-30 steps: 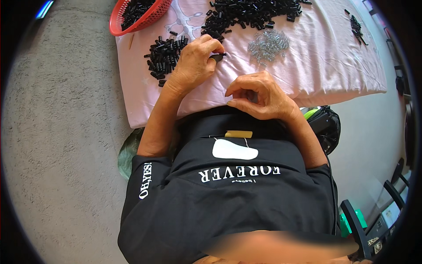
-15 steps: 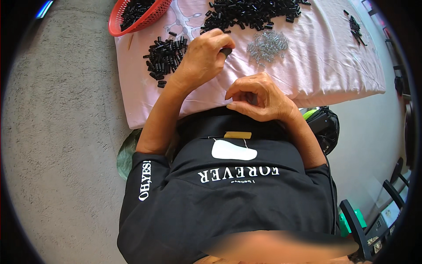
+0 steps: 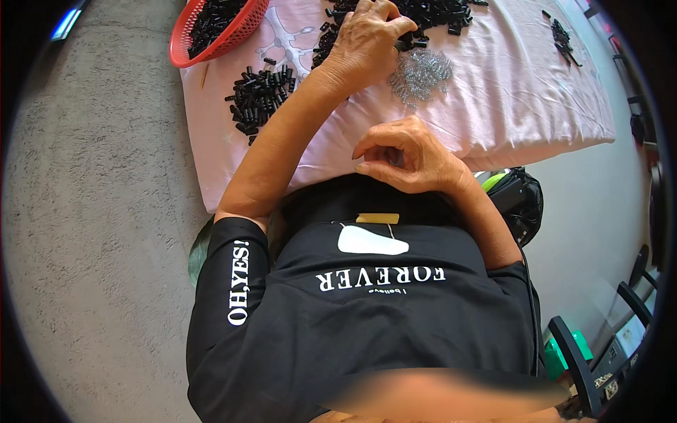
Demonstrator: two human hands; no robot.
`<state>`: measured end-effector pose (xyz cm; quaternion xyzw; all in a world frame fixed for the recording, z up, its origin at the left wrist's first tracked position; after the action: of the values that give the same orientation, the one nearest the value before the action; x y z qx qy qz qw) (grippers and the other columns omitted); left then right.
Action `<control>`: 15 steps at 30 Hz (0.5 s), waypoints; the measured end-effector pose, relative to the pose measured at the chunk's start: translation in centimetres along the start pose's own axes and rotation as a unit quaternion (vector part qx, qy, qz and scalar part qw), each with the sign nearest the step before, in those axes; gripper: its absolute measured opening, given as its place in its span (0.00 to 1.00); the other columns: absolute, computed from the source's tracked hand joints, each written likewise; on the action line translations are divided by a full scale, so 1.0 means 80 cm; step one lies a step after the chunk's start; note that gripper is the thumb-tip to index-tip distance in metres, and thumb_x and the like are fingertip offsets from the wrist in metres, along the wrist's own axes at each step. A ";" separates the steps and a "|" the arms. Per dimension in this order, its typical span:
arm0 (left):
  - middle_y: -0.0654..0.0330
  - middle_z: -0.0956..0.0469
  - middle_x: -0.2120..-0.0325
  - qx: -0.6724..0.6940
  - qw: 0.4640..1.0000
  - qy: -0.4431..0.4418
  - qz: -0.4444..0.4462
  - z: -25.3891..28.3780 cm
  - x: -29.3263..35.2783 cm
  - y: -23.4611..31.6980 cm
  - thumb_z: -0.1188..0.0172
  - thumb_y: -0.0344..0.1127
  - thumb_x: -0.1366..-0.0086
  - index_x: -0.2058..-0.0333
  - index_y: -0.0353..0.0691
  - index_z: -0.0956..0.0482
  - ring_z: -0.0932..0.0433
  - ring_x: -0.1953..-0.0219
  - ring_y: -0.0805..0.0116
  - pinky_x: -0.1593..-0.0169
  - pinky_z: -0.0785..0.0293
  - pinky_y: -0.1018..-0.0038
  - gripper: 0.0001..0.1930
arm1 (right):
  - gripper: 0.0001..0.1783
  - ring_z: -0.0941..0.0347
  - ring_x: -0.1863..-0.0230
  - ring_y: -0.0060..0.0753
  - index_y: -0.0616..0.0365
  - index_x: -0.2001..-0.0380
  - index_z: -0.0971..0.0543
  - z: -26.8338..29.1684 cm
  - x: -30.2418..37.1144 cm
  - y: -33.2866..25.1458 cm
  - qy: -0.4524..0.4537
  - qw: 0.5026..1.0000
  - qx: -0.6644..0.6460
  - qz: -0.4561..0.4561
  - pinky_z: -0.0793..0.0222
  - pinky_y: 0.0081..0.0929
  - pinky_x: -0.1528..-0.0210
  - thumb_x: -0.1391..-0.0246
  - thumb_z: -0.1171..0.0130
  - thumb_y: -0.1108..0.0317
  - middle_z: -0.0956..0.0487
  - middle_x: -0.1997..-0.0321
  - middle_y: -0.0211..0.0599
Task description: Assembling small black plastic components by inserting metal pins into them.
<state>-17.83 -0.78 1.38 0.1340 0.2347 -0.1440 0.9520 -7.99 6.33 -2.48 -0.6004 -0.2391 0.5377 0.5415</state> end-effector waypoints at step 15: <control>0.55 0.21 0.63 0.068 0.996 -0.004 -0.066 0.013 -0.002 0.013 0.42 0.20 0.50 0.66 0.38 0.18 0.24 0.55 0.51 0.49 0.28 0.62 0.12 | 0.07 0.29 0.80 0.25 0.61 0.68 0.18 0.002 -0.003 -0.003 -0.001 1.000 0.008 -0.007 0.36 0.23 0.76 0.51 0.33 0.72 0.21 0.76 0.34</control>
<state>-17.19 -0.13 2.56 0.1818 0.2291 -0.2223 0.9301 -8.13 6.27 -2.19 -0.5936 -0.2395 0.5361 0.5503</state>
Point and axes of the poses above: each hand's wrist, its own x-axis away from the middle knuckle, its own z-axis out of the back of the hand, y = z × x, the point moved 10 cm from there along -x, towards the middle knuckle
